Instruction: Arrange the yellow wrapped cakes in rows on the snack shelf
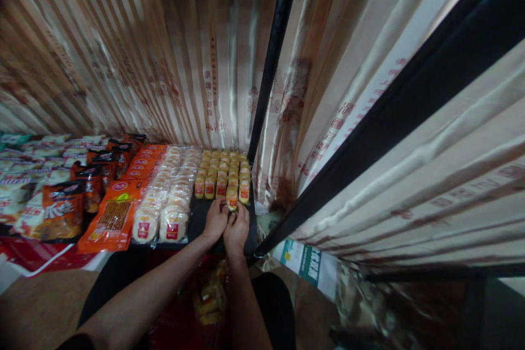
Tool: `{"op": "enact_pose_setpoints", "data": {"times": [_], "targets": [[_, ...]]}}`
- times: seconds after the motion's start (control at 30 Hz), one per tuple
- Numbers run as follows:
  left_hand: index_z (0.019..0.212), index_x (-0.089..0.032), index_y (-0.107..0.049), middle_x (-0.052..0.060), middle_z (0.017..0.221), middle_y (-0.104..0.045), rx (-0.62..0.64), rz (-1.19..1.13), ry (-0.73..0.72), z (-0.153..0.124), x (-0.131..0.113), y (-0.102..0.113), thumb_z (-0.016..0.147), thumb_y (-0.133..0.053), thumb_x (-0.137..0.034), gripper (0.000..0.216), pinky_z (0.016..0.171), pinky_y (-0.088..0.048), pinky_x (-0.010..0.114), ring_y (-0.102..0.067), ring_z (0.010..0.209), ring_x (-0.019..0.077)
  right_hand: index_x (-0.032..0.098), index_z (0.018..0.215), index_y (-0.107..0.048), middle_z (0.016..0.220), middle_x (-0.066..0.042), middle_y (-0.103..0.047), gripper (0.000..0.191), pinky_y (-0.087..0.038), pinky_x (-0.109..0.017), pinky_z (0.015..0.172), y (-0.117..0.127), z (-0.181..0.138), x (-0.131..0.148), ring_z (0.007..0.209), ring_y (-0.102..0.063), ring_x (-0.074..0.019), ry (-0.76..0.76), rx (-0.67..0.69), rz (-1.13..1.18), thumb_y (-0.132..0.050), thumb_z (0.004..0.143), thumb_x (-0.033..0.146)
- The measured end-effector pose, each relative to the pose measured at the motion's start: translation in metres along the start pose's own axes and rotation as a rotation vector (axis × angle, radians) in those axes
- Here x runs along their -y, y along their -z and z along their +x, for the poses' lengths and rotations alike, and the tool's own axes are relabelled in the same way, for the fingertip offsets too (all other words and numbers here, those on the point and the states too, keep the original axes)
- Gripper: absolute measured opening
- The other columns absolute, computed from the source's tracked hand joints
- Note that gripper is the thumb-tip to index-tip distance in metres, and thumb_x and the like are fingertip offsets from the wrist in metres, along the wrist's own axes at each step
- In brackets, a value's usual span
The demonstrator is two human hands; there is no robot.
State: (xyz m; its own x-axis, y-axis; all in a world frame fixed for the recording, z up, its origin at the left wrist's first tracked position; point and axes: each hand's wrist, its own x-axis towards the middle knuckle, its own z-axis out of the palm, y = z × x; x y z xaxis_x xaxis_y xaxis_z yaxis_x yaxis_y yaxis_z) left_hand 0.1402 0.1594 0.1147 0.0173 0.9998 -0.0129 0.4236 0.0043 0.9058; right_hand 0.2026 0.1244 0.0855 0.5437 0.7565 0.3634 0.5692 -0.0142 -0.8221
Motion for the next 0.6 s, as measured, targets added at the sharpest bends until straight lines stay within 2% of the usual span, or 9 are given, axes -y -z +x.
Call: {"op": "enact_pose_setpoints", "data": {"times": [0.3,0.6], "targets": [[0.108,-0.014,-0.057,0.009,0.102,-0.060,-0.030,-0.018,-0.055,-0.0061,-0.0008,0.0017,0.080,-0.041,-0.007,0.033,0.089,-0.044,0.027,-0.057,0.095,0.0148,0.012,0.109,-0.057,0.108,-0.015,-0.056,0.038,-0.046,-0.039,0.089,-0.0002,-0.0001,-0.0014,0.101,-0.053,-0.0219,0.042,-0.012,0.025,-0.036,0.077,0.017],[0.116,-0.014,-0.057,0.011,0.112,-0.057,0.003,0.055,-0.107,-0.0085,-0.0028,0.0071,0.083,-0.037,-0.013,0.039,0.095,-0.042,0.029,-0.055,0.105,0.0170,0.012,0.110,-0.060,0.103,-0.014,-0.053,0.039,-0.042,-0.042,0.090,-0.0036,-0.0024,-0.0025,0.100,-0.049,-0.0244,0.043,-0.043,-0.108,-0.038,0.079,0.019]]}}
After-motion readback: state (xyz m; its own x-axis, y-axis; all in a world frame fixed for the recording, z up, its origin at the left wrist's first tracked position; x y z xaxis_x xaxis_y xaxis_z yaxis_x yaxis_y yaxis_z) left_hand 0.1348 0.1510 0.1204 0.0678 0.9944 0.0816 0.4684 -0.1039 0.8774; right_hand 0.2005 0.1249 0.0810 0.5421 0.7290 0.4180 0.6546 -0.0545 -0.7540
